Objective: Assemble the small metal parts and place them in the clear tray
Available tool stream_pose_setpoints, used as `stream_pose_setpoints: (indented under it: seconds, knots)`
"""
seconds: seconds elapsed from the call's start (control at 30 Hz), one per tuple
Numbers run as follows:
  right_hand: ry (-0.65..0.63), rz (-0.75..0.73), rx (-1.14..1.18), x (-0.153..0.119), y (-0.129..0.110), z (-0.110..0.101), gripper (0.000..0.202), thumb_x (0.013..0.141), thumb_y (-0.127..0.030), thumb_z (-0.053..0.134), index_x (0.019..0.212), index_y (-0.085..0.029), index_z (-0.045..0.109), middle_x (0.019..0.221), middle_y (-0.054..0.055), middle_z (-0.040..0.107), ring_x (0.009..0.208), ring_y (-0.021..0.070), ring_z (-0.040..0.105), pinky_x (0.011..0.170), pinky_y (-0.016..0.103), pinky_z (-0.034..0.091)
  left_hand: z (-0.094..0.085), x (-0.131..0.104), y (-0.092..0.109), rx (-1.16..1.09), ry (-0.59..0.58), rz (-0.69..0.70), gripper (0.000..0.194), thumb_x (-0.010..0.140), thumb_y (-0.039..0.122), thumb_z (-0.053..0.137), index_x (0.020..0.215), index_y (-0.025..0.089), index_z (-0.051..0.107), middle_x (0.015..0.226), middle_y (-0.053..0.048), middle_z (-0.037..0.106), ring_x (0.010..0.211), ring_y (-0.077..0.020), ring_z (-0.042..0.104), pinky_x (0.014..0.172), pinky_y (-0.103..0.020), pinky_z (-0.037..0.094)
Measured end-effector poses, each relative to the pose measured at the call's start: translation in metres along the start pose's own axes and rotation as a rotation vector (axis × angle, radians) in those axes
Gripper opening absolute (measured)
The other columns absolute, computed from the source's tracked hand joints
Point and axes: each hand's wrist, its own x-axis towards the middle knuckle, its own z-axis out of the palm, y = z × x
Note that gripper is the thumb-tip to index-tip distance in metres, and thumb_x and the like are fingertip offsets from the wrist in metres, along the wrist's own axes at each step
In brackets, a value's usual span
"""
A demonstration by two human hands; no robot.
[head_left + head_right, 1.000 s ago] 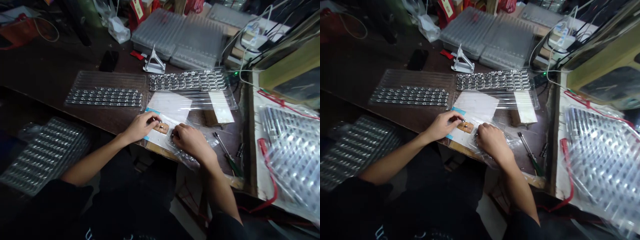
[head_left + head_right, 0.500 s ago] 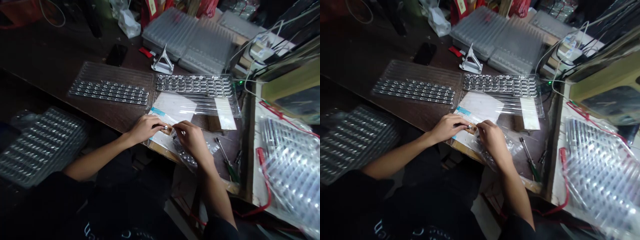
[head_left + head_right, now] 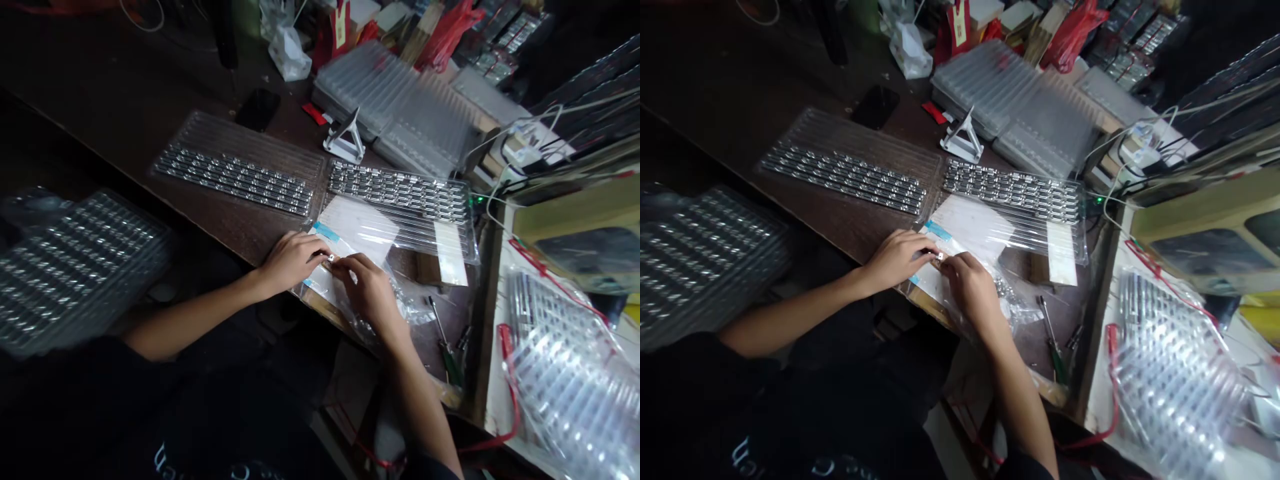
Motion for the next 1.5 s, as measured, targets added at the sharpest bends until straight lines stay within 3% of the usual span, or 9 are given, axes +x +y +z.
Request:
stream_pose_setpoints:
  seconds: [0.13, 0.27, 0.37, 0.5, 0.87, 1.0, 1.23, 1.37, 1.5]
  knots:
    - [-0.04, 0.008, -0.136, 0.0, -0.007, 0.002, 0.03, 0.1, -0.028, 0.044, 0.115, -0.022, 0.069, 0.109, 0.008, 0.068, 0.097, 0.0187, 0.064, 0.081, 0.025, 0.044, -0.002, -0.005, -0.002, 0.092, -0.07, 0.036, 0.011, 0.09, 0.025, 0.065, 0.1, 0.024, 0.068, 0.106, -0.002, 0.073, 0.097, -0.0212, 0.064, 0.086, -0.034, 0.041]
    - [-0.03, 0.023, -0.101, -0.005, -0.003, -0.007, 0.03, 0.1, -0.028, 0.044, 0.12, -0.024, 0.066, 0.11, 0.007, 0.068, 0.092, 0.017, 0.066, 0.076, 0.024, 0.044, 0.0, -0.001, 0.003, 0.073, -0.022, 0.007, 0.007, 0.09, 0.024, 0.065, 0.097, 0.023, 0.068, 0.102, -0.001, 0.074, 0.096, -0.0208, 0.064, 0.084, -0.034, 0.041]
    - [-0.026, 0.11, -0.145, -0.013, 0.006, -0.02, 0.025, 0.098, -0.028, 0.048, 0.111, -0.023, 0.069, 0.107, 0.006, 0.07, 0.082, 0.0158, 0.066, 0.07, 0.024, 0.043, 0.006, 0.005, 0.014, -0.002, 0.031, 0.027, 0.004, 0.089, 0.024, 0.066, 0.093, 0.022, 0.067, 0.097, -0.001, 0.073, 0.095, -0.0198, 0.064, 0.085, -0.034, 0.042]
    - [-0.143, 0.155, -0.21, -0.02, 0.014, -0.031, 0.019, 0.093, -0.03, 0.055, 0.1, -0.025, 0.072, 0.1, 0.004, 0.074, 0.081, 0.0176, 0.068, 0.067, 0.026, 0.04, 0.017, 0.01, 0.025, -0.069, 0.003, 0.066, 0.005, 0.084, 0.024, 0.072, 0.087, 0.023, 0.068, 0.088, 0.0, 0.073, 0.091, -0.0195, 0.064, 0.085, -0.034, 0.044]
    - [-0.218, 0.132, -0.281, -0.023, -0.001, -0.03, 0.024, 0.096, -0.025, 0.046, 0.099, -0.02, 0.068, 0.103, 0.007, 0.071, 0.084, 0.02, 0.068, 0.059, 0.028, 0.033, 0.026, 0.011, 0.021, -0.037, -0.049, 0.037, 0.003, 0.084, 0.023, 0.071, 0.085, 0.022, 0.068, 0.09, -0.001, 0.073, 0.091, -0.0204, 0.063, 0.085, -0.035, 0.045]
    - [-0.176, 0.158, -0.3, -0.021, -0.001, -0.026, 0.029, 0.099, -0.025, 0.038, 0.103, -0.018, 0.066, 0.105, 0.008, 0.07, 0.082, 0.0197, 0.068, 0.059, 0.028, 0.034, 0.026, 0.011, 0.022, -0.008, -0.06, 0.03, 0.003, 0.085, 0.023, 0.07, 0.084, 0.022, 0.067, 0.09, -0.002, 0.073, 0.092, -0.0215, 0.063, 0.085, -0.036, 0.045]
    - [-0.179, 0.154, -0.296, -0.022, 0.002, -0.026, 0.023, 0.095, -0.022, 0.045, 0.094, -0.017, 0.067, 0.098, 0.009, 0.07, 0.081, 0.0204, 0.067, 0.06, 0.029, 0.034, 0.029, 0.01, 0.02, 0.003, -0.036, 0.042, 0.005, 0.084, 0.022, 0.071, 0.084, 0.019, 0.067, 0.09, -0.003, 0.072, 0.091, -0.0218, 0.063, 0.084, -0.036, 0.045]
    - [-0.049, 0.11, -0.175, -0.021, 0.012, -0.022, 0.013, 0.089, -0.022, 0.053, 0.091, -0.016, 0.065, 0.088, 0.007, 0.07, 0.072, 0.0186, 0.063, 0.061, 0.027, 0.037, 0.03, 0.008, 0.021, -0.045, 0.026, 0.094, 0.004, 0.085, 0.016, 0.07, 0.086, 0.019, 0.067, 0.088, -0.002, 0.073, 0.089, -0.0203, 0.064, 0.082, -0.034, 0.046]
    - [0.114, 0.008, 0.071, -0.016, 0.02, -0.016, 0.021, 0.094, -0.019, 0.047, 0.102, -0.016, 0.066, 0.092, 0.008, 0.071, 0.076, 0.0173, 0.064, 0.07, 0.026, 0.043, 0.022, 0.003, 0.022, -0.132, 0.177, 0.122, 0.008, 0.088, 0.016, 0.067, 0.095, 0.019, 0.065, 0.093, -0.003, 0.073, 0.088, -0.0179, 0.066, 0.083, -0.031, 0.049]
